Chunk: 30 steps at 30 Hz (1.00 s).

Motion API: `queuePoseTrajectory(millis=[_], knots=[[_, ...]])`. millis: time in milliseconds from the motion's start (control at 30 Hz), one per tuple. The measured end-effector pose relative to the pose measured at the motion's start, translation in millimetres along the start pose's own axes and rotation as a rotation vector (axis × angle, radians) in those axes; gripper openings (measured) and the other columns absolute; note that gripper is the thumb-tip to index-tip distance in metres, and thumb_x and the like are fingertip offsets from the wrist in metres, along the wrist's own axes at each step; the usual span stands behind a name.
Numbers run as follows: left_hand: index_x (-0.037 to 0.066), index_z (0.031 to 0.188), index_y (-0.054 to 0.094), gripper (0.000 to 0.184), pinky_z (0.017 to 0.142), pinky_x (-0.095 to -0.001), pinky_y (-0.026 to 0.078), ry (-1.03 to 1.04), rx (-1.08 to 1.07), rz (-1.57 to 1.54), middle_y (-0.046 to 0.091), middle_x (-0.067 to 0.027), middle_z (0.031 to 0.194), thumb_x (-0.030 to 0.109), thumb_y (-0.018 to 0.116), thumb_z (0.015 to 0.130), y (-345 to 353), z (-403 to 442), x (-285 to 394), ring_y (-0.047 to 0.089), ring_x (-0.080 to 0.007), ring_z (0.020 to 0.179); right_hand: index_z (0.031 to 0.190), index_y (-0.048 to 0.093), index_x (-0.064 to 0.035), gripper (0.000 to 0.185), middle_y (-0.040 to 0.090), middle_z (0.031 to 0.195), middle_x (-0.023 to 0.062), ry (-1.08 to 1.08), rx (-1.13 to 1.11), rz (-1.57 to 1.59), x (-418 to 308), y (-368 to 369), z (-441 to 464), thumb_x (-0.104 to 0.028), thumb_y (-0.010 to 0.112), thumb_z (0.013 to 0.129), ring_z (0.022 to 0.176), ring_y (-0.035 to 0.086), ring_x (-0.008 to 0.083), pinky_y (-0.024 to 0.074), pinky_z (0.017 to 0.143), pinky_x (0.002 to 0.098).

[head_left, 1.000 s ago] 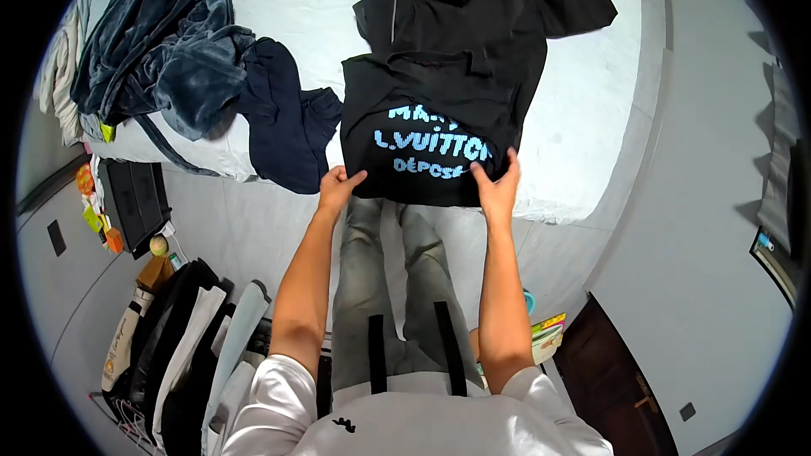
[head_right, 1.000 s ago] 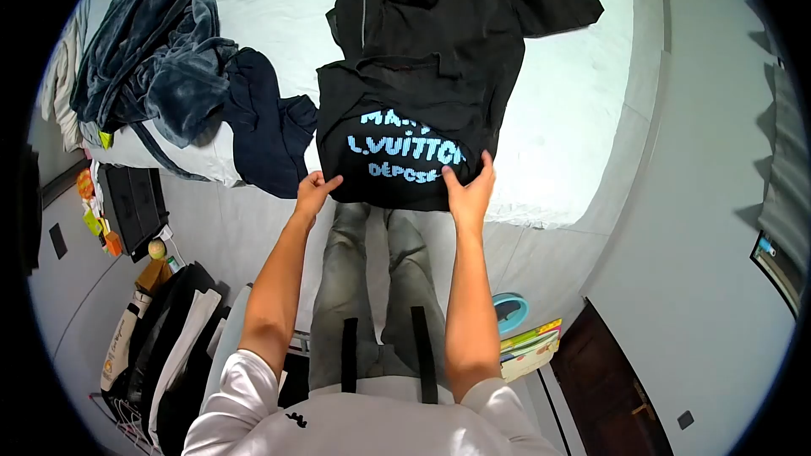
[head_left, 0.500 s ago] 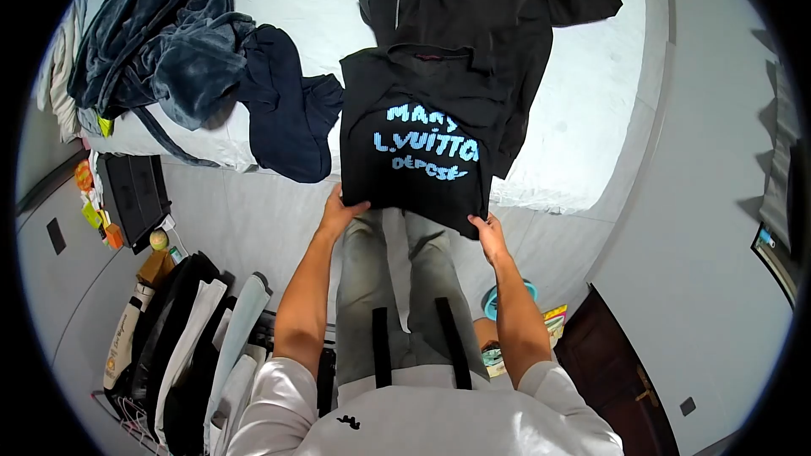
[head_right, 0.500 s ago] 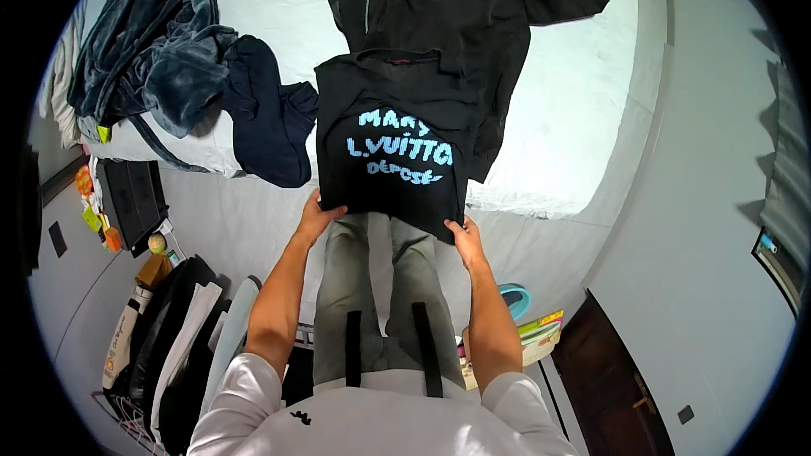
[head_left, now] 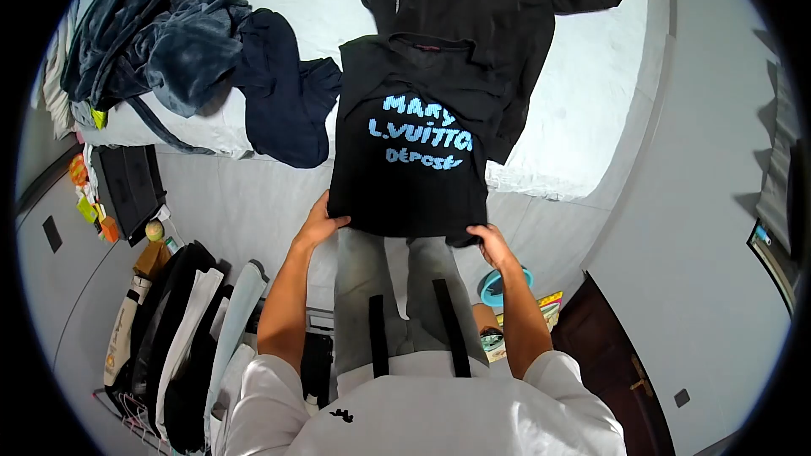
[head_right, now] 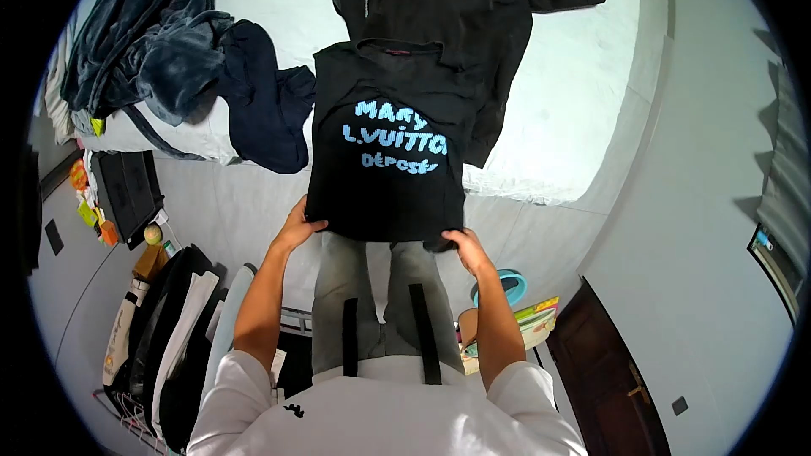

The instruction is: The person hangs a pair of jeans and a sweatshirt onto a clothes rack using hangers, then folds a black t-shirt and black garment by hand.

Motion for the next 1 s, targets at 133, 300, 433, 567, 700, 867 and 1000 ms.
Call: queuePoseTrajectory(millis=[133,300,433,567,700,867,1000], knots=[[0.002,0.130,0.054,0.046,0.094,-0.0314,0.049,-0.219,-0.065,-0.001,0.067,-0.0091,0.114,-0.004,0.068,0.086,-17.2,-6.0,-25.6,0.063,-0.0183,0.107,0.115,0.059,0.0066,0.035,0.070,0.102,0.0114,-0.057,0.044,0.384,-10.2,18.4,-23.7,-0.011,0.071,0.088,0.087,0.069,0.0183,0.0547,0.077,0.0262],[0.006,0.142,0.040,0.063,0.091,-0.0321,0.050,-0.154,0.017,-0.020,0.067,-0.0117,0.111,0.000,0.069,0.086,-16.7,-25.5,-11.6,0.063,-0.0183,0.104,0.120,0.058,0.0027,0.037,0.069,0.110,0.0129,-0.149,-0.025,0.665,-20.8,23.3,-45.1,-0.003,0.072,0.086,0.100,0.068,0.0196,0.0574,0.084,0.0296],[0.018,0.149,0.032,0.078,0.084,-0.0301,0.051,-0.090,-0.071,-0.149,0.065,-0.0122,0.106,-0.008,0.066,0.083,-17.5,-44.4,18.7,0.062,-0.0179,0.093,0.125,0.056,-0.0027,0.050,0.064,0.116,0.0126,-0.255,0.195,0.444,-40.6,16.1,-55.9,0.008,0.072,0.079,0.102,0.066,0.0245,0.0565,0.085,0.0310],[0.023,0.150,0.031,0.087,0.085,-0.0310,0.050,-0.303,-0.108,-0.093,0.063,-0.0139,0.107,-0.012,0.064,0.077,-25.6,-52.3,74.1,0.060,-0.0192,0.092,0.133,0.053,-0.0052,0.065,0.062,0.122,0.0134,-0.469,0.691,-0.127,-75.8,-9.9,-52.5,0.014,0.070,0.073,0.111,0.062,0.0249,0.0478,0.097,0.0313],[0.023,0.150,0.032,0.090,0.085,-0.0333,0.050,-0.038,0.138,0.000,0.062,-0.0155,0.108,-0.009,0.065,0.073,-47.9,-9.1,139.1,0.059,-0.0215,0.098,0.132,0.053,0.0014,0.052,0.067,0.116,0.0132,-0.674,0.289,0.333,-178.4,-9.9,-59.8,0.008,0.067,0.082,0.113,0.061,0.0188,0.0463,0.099,0.0283],[0.006,0.131,0.048,0.048,0.079,-0.0326,0.057,0.124,0.258,-0.494,0.067,-0.0169,0.105,-0.004,0.061,0.086,-62.2,71.6,198.2,0.066,-0.0224,0.088,0.125,0.058,0.0033,0.043,0.067,0.109,0.0128,-0.695,0.225,0.340,-269.0,-9.9,-22.5,0.003,0.069,0.083,0.102,0.063,0.0189,0.0499,0.091,0.0293],[-0.001,0.121,0.055,0.037,0.076,-0.0309,0.057,0.192,0.189,-0.835,0.068,-0.0143,0.098,-0.012,0.049,0.086,-47.5,114.9,210.4,0.067,-0.0232,0.082,0.125,0.061,-0.0014,0.050,0.068,0.095,0.0133,-0.997,0.648,-0.540,-291.0,-1.2,-9.0,0.001,0.073,0.076,0.090,0.065,0.0276,0.0502,0.087,0.0340]])
Point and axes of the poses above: each hand's wrist, its own z-axis towards the middle knuckle, its own y-axis out of the palm, x = y × z, the point moved 3 cm from there along z, towards the middle knuckle
